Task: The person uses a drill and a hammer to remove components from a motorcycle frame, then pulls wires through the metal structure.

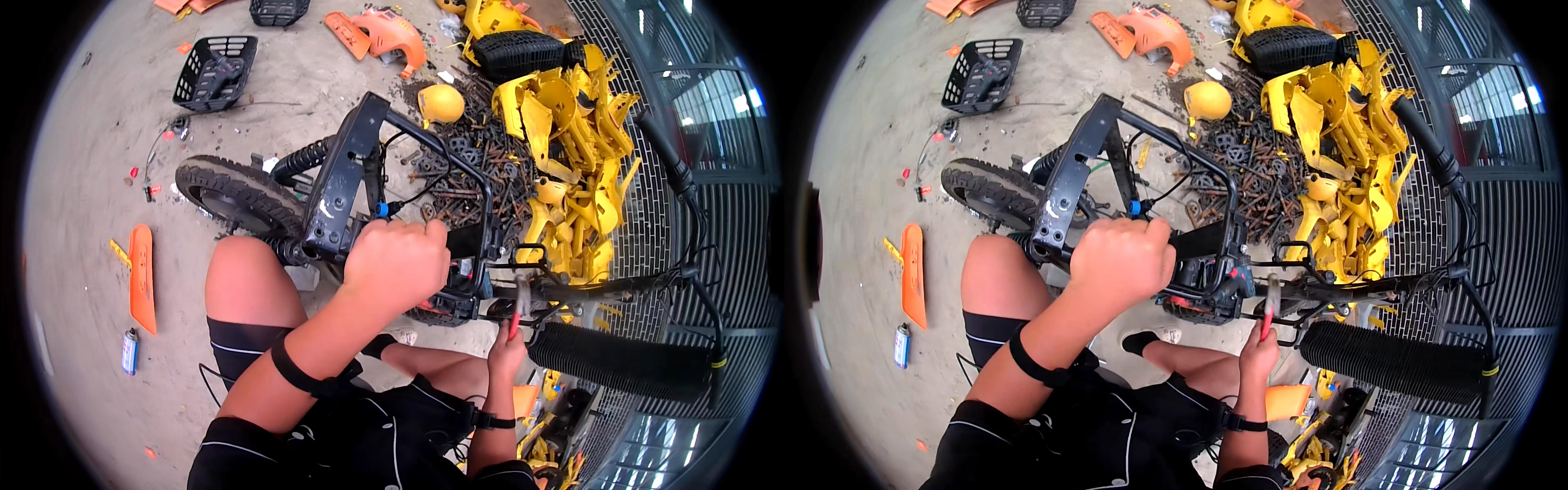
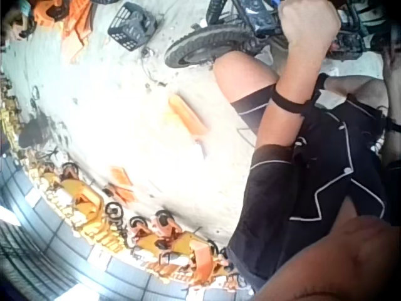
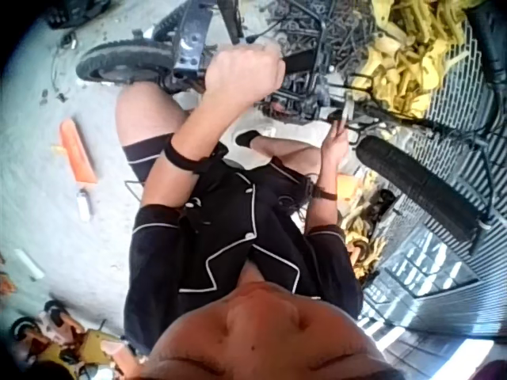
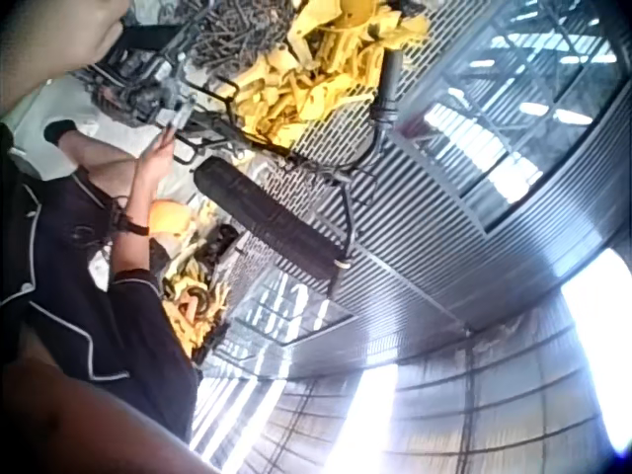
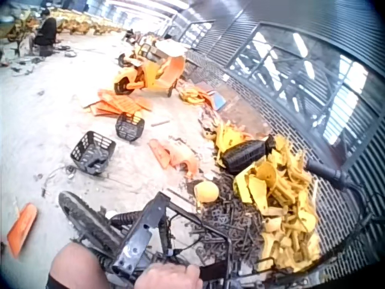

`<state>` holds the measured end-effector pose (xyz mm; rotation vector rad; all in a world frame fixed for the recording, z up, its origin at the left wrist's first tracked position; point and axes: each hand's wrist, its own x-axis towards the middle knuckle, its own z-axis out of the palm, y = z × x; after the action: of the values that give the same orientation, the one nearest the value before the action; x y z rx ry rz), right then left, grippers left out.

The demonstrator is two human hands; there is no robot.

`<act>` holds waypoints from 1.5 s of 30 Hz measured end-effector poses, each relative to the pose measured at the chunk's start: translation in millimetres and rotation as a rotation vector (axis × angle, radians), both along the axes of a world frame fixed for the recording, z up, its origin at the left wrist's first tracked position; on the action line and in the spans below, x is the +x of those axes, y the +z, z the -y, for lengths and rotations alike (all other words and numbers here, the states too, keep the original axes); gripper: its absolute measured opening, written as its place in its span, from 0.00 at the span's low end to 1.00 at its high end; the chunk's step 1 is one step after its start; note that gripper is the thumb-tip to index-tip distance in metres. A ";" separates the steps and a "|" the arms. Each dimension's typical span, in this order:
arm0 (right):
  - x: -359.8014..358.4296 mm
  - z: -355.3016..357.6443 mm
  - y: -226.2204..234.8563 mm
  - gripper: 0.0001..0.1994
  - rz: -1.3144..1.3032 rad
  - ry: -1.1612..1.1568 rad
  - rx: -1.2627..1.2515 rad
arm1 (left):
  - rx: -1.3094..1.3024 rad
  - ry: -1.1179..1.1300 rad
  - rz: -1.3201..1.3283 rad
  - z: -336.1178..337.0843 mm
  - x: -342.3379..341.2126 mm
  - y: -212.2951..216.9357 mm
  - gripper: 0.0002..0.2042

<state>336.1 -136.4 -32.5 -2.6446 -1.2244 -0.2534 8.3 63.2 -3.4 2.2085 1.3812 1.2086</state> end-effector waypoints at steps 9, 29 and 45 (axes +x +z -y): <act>-104.9 -39.1 63.2 0.06 0.193 0.633 0.158 | -0.007 0.003 0.032 1.5 -0.1 -0.8 0.09; -22.0 -36.9 20.4 0.10 0.189 0.322 -0.036 | -0.020 -0.003 0.013 5.7 2.9 1.5 0.09; -35.5 -50.2 37.4 0.12 0.258 0.394 0.026 | -0.013 -0.008 -0.015 5.0 2.8 5.4 0.10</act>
<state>300.6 -86.2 4.9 -2.3334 -1.7733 -0.5472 11.1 58.2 2.1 2.2161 1.3808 1.1792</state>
